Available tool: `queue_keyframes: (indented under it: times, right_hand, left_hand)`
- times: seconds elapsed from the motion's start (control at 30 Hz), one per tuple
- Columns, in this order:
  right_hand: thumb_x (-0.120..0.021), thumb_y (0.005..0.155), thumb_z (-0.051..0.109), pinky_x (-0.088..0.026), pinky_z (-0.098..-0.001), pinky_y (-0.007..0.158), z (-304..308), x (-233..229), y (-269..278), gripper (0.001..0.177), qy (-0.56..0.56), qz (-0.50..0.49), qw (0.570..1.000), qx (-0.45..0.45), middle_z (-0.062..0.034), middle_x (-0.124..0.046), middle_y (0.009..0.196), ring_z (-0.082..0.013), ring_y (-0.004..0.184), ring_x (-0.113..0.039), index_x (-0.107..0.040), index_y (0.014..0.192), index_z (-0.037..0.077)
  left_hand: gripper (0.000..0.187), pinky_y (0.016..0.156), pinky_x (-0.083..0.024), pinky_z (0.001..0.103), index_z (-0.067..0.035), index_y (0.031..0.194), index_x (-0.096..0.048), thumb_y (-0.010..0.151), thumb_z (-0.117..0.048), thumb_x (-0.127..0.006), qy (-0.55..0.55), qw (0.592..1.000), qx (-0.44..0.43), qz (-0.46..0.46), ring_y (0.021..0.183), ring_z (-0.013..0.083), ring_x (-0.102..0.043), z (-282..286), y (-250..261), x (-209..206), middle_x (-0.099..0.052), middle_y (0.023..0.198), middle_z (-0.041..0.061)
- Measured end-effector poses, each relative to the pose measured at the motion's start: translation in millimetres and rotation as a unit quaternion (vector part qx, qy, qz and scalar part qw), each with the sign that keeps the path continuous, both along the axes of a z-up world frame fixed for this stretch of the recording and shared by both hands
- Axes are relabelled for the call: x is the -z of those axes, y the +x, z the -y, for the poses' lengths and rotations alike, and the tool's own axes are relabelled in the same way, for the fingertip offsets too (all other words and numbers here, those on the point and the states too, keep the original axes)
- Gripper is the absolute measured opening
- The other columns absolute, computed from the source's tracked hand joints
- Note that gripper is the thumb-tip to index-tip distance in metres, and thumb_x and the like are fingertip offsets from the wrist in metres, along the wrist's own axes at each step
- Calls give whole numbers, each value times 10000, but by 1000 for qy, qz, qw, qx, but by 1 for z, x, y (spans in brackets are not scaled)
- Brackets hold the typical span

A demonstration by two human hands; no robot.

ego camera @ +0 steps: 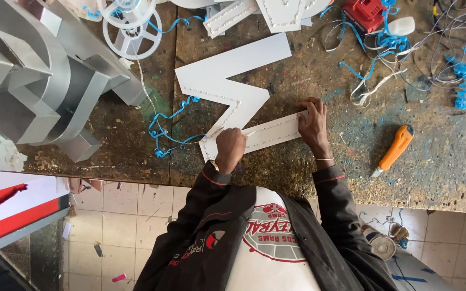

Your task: The person assembles a white letter 'M' by attaching a blue LED strip to its edges. They unroll the strip from a spool, align it along the letter's contours, and press it down to secure it. The person also handles a separate white rectangular piece, attaching the LED strip to it as well.

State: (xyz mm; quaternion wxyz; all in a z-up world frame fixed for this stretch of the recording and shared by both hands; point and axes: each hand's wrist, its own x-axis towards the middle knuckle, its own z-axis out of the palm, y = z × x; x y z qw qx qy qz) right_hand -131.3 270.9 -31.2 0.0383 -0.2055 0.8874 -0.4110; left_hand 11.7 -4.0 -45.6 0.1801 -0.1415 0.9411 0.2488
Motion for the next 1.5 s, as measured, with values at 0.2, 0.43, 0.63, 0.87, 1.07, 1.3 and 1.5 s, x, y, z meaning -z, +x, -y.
queue_keyframes:
  times: [0.2, 0.43, 0.63, 0.87, 1.07, 1.3, 1.5]
  right_hand:
    - [-738, 1062, 28, -401, -659, 1214, 0, 1, 2, 301, -16, -1, 1000, 9, -105, -509, 1404, -431, 1335, -505, -700, 1330, 159]
    - [-721, 1031, -4, -418, -642, 1189, -2, 12, 0, 348, -2, -17, 1000, 10, -128, -516, 1378, -445, 1294, -516, -719, 1344, 148]
    - [-636, 1093, -6, -409, -628, 1182, 0, 6, 0, 361, -19, -19, 1000, 10, -144, -497, 1427, -443, 1303, -497, -667, 1422, 139]
    - [-748, 1123, 95, -446, -588, 1081, 0, 11, 9, 229, 40, -131, 988, 66, -130, -486, 1403, -403, 1234, -495, -594, 1293, 101]
    - [-818, 1138, 182, -457, -564, 1071, -14, 18, -9, 194, 12, -157, 982, 99, -149, -545, 1347, -422, 1202, -551, -661, 1207, 91]
    - [-845, 1133, 144, -470, -550, 1063, -10, 15, -1, 163, 1, -167, 981, 102, -139, -569, 1327, -404, 1187, -572, -699, 1170, 82]
    - [-839, 1111, 143, -478, -544, 1112, 2, 17, 11, 159, 31, -178, 973, 146, -126, -615, 1320, -401, 1242, -613, -690, 1142, 95]
  left_hand:
    - [299, 831, -670, 586, 89, 1126, -738, 1118, -202, -672, 19, 997, 17, 75, 918, 444, -826, 12, 5, -24, -776, 926, 291]
    - [318, 850, -674, 561, 126, 1258, -749, 1137, -123, -592, 186, 982, -12, 43, 849, 378, -845, 14, 5, -71, -808, 923, 268]
    - [347, 858, -689, 576, 100, 1354, -763, 1137, -96, -576, 202, 979, 11, 33, 965, 416, -839, 9, 7, -98, -828, 1039, 285]
    - [762, 1337, -313, 761, 60, 1715, -419, 1155, -421, -609, 269, 959, -36, 82, 1663, 606, -287, 10, 18, -128, -258, 1802, 418]
    - [328, 1330, -424, 623, -96, 1439, -718, 1115, -136, -679, 673, 590, -373, -245, 1507, 412, -638, 58, 27, -87, -723, 1541, 206]
    - [297, 906, -708, 315, -61, 1360, -703, 1081, -159, -728, 462, 734, -372, -331, 996, 185, -796, 114, 40, -97, -797, 1210, 143]
    - [532, 1126, -558, 591, -277, 1305, -782, 816, -308, -989, -25, 958, 190, -213, 1456, 312, -612, 89, 33, -3, -706, 1471, 16]
